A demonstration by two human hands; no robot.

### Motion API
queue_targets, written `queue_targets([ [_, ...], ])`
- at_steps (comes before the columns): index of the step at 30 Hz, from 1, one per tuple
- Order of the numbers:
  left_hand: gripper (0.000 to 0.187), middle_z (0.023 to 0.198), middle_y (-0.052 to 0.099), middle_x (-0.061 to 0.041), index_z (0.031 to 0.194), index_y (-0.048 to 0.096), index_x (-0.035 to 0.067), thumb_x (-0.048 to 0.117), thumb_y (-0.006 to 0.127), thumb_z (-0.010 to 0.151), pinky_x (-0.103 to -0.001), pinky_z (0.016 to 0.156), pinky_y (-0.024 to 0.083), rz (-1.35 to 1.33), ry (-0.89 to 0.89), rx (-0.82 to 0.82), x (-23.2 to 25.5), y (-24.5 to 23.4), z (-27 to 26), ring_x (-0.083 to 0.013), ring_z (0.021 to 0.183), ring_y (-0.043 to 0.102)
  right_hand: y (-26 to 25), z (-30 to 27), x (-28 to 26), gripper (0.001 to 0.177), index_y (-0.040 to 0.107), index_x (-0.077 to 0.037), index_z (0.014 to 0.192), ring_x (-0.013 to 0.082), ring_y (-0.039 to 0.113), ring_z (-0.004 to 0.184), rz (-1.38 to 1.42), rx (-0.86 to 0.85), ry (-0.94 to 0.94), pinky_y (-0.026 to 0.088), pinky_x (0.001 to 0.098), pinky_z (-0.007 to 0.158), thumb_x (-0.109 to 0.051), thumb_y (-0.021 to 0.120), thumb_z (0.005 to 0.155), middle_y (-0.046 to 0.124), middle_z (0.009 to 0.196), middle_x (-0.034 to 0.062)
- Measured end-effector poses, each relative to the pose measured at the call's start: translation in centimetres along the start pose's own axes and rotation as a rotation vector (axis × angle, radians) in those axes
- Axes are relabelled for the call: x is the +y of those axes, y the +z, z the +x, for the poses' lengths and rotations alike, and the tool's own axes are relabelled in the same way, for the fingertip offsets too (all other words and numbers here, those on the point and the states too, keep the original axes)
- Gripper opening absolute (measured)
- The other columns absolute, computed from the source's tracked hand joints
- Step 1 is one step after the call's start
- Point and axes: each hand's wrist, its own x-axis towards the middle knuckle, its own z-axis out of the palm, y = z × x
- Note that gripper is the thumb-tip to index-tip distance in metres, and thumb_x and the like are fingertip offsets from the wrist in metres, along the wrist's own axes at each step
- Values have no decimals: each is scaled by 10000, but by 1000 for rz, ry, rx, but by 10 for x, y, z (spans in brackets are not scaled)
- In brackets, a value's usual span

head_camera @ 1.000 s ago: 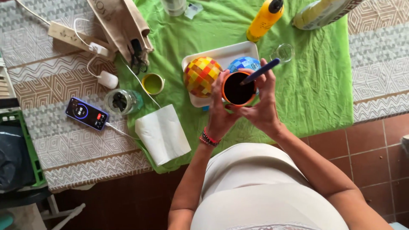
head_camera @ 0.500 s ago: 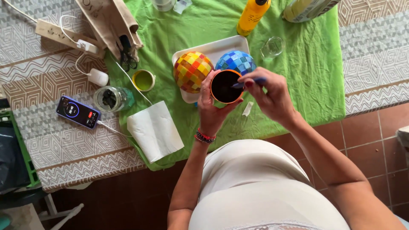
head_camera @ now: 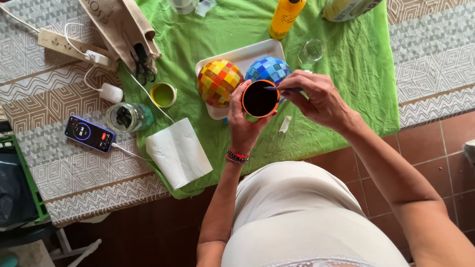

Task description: Applying black paint or grout to a mosaic-tiled sphere using a paintbrush.

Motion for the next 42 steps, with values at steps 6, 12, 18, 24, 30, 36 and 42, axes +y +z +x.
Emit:
queue_targets([
  [6,855,1435,518,-150,1431,487,15,158,946,723,-439,1023,552,36,-13,39,-7,4,0,-331,1358,519,25,-44,37,125,719,-96,1027,182,700,615,71,171,229,546,316,616,-158,616,1061,697,696,6],
  [12,840,1428,524,-175,1422,484,-5,157,933,732,-434,1031,547,122,46,45,-5,8,2,-363,1370,506,64,-70,27,208,604,23,1055,172,684,554,581,506,583,559,265,504,-182,570,1069,695,727,187],
  [18,879,1436,532,-160,1437,483,15,179,952,711,-415,1037,546,69,8,50,-10,12,0,-349,1376,506,67,-57,11,254,587,32,1061,163,714,595,730,685,657,592,251,531,-221,584,1060,711,769,186],
  [24,885,1448,516,-141,1446,469,12,154,945,714,-416,993,566,12,-16,36,-9,15,2,-338,1400,478,36,-53,3,151,630,76,1050,264,715,608,241,478,164,561,317,552,-71,592,1046,713,783,228],
  [30,854,1450,518,-137,1447,462,16,106,923,734,-387,1030,549,-9,0,2,-2,15,7,-326,1408,475,6,-46,-1,196,734,-66,1143,243,700,733,-169,85,-210,562,362,582,-40,684,955,739,1002,164],
  [36,810,1455,513,-151,1440,469,13,54,886,746,-390,1029,553,72,56,-35,3,14,9,-345,1402,483,-17,-12,-7,245,681,-71,1121,278,684,732,-441,-203,-409,578,375,634,72,619,932,691,1052,147],
  [42,840,1457,522,-138,1437,477,16,153,928,741,-395,1006,562,40,20,-23,-8,11,7,-340,1392,492,-17,-22,6,159,683,-59,1122,319,676,737,-308,-196,-190,546,420,567,-11,608,990,678,982,120],
])
